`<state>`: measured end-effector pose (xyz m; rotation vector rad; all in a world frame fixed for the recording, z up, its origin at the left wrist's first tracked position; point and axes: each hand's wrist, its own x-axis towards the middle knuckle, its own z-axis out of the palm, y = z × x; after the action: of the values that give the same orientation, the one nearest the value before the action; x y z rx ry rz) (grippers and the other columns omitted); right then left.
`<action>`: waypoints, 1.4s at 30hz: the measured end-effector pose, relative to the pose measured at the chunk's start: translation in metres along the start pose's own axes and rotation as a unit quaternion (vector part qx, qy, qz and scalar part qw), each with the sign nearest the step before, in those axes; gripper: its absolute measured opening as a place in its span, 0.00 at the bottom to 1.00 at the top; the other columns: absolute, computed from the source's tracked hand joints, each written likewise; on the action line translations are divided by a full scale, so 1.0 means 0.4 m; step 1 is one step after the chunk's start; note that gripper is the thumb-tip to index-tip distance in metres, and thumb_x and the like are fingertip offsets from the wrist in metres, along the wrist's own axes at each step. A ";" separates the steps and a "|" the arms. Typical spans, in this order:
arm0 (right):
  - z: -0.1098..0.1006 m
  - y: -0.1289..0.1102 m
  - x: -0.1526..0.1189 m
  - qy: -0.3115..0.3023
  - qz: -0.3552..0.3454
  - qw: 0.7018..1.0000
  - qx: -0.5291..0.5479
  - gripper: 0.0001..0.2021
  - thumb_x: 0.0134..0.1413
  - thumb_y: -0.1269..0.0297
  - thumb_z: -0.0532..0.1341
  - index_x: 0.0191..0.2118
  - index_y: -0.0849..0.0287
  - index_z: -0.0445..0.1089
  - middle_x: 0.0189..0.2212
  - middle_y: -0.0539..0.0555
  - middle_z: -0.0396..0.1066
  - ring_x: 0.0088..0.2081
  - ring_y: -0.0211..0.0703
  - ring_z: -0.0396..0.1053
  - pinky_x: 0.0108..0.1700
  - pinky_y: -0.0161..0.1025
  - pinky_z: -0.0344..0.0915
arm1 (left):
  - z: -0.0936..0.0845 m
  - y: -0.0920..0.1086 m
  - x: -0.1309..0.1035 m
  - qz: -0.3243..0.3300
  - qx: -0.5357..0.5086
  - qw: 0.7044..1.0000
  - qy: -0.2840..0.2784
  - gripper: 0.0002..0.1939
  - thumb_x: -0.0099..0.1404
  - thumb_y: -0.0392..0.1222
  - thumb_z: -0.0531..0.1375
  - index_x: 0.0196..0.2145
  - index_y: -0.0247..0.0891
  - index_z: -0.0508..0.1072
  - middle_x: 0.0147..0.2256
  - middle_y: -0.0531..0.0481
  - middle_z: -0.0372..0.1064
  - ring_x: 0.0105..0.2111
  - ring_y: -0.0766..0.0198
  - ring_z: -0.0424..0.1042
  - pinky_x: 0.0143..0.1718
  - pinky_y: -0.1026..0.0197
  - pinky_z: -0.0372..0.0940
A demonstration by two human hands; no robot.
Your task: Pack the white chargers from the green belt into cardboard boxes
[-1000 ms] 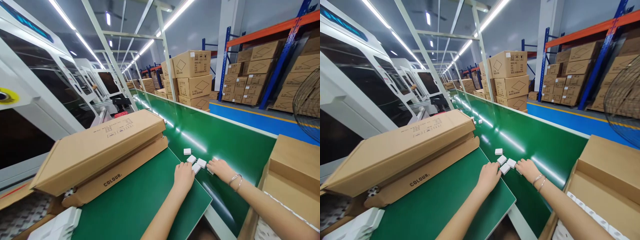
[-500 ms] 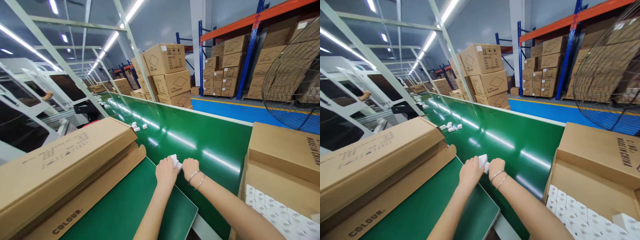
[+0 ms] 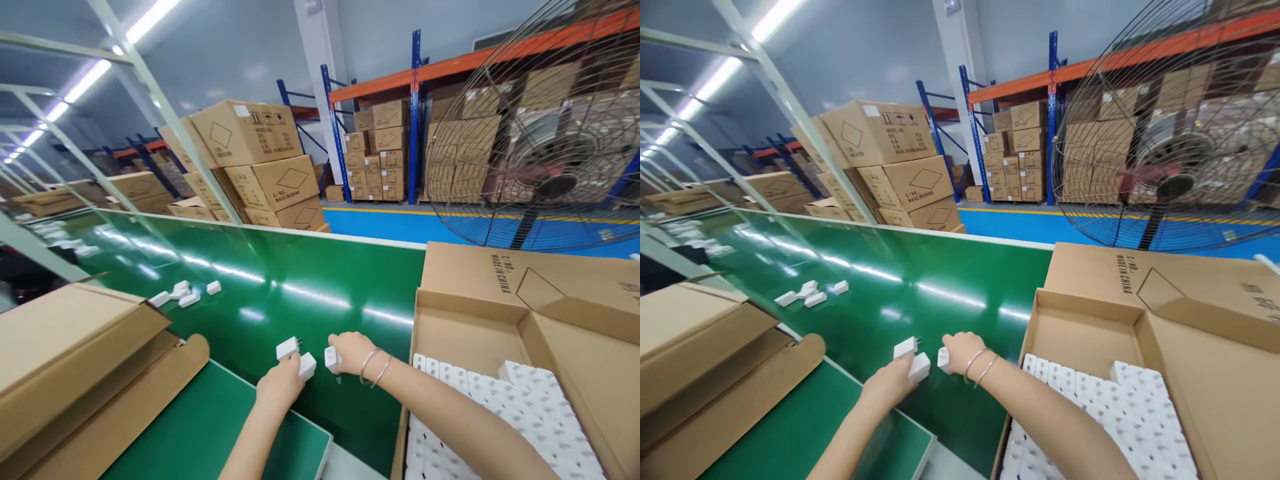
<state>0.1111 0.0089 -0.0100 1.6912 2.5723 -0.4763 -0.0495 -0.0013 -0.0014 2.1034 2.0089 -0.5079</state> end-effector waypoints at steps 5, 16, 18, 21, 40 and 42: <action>0.027 0.027 -0.005 0.006 -0.053 0.999 -0.003 0.17 0.42 0.62 0.65 0.41 0.59 0.66 0.38 0.56 0.71 0.41 0.49 0.69 0.37 0.37 0.64 | -0.058 0.083 -0.023 0.024 0.048 0.998 -0.031 0.17 0.54 0.27 0.54 0.43 0.32 0.69 0.45 0.36 0.69 0.46 0.49 0.69 0.43 0.53 0.64; 0.036 0.032 -0.042 0.030 -0.095 0.994 -0.036 0.34 0.35 0.54 0.70 0.50 0.56 0.59 0.46 0.58 0.64 0.47 0.53 0.62 0.38 0.42 0.66 | 0.018 0.059 -0.047 0.079 -0.116 0.990 0.011 0.37 0.51 0.36 0.60 0.58 0.40 0.51 0.55 0.42 0.59 0.48 0.56 0.67 0.45 0.62 0.61; 0.033 0.026 -0.041 0.037 -0.094 0.994 -0.039 0.36 0.36 0.53 0.69 0.52 0.56 0.56 0.47 0.59 0.63 0.48 0.54 0.62 0.37 0.42 0.66 | 0.043 0.039 -0.057 0.078 -0.138 0.987 0.019 0.35 0.54 0.35 0.57 0.59 0.41 0.51 0.56 0.42 0.59 0.47 0.57 0.68 0.44 0.63 0.61; 0.030 0.022 -0.034 0.024 -0.108 0.993 -0.044 0.37 0.37 0.54 0.69 0.54 0.54 0.55 0.46 0.57 0.64 0.47 0.53 0.64 0.37 0.41 0.66 | 0.071 0.030 -0.064 0.082 -0.144 0.985 0.036 0.28 0.56 0.36 0.54 0.55 0.44 0.58 0.51 0.47 0.65 0.46 0.58 0.69 0.42 0.62 0.62; -0.035 0.034 -0.106 0.010 -0.135 0.991 0.019 0.19 0.54 0.47 0.57 0.47 0.52 0.64 0.41 0.54 0.70 0.40 0.50 0.69 0.37 0.40 0.62 | 0.095 0.045 -0.081 0.101 -0.179 0.964 0.169 0.12 0.62 0.39 0.51 0.30 0.45 0.75 0.31 0.52 0.75 0.35 0.61 0.71 0.41 0.60 0.59; -0.071 0.061 -0.150 0.015 -0.139 0.982 0.128 0.21 0.56 0.45 0.53 0.49 0.53 0.61 0.41 0.53 0.69 0.40 0.45 0.68 0.38 0.38 0.62 | 0.095 0.043 -0.082 0.085 -0.196 0.961 0.177 0.12 0.63 0.40 0.50 0.33 0.46 0.74 0.33 0.53 0.75 0.37 0.60 0.71 0.39 0.61 0.59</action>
<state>0.1619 -0.0283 0.0224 1.4075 2.8917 -0.8309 -0.0376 -0.0467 -0.0260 2.1884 1.8670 0.2976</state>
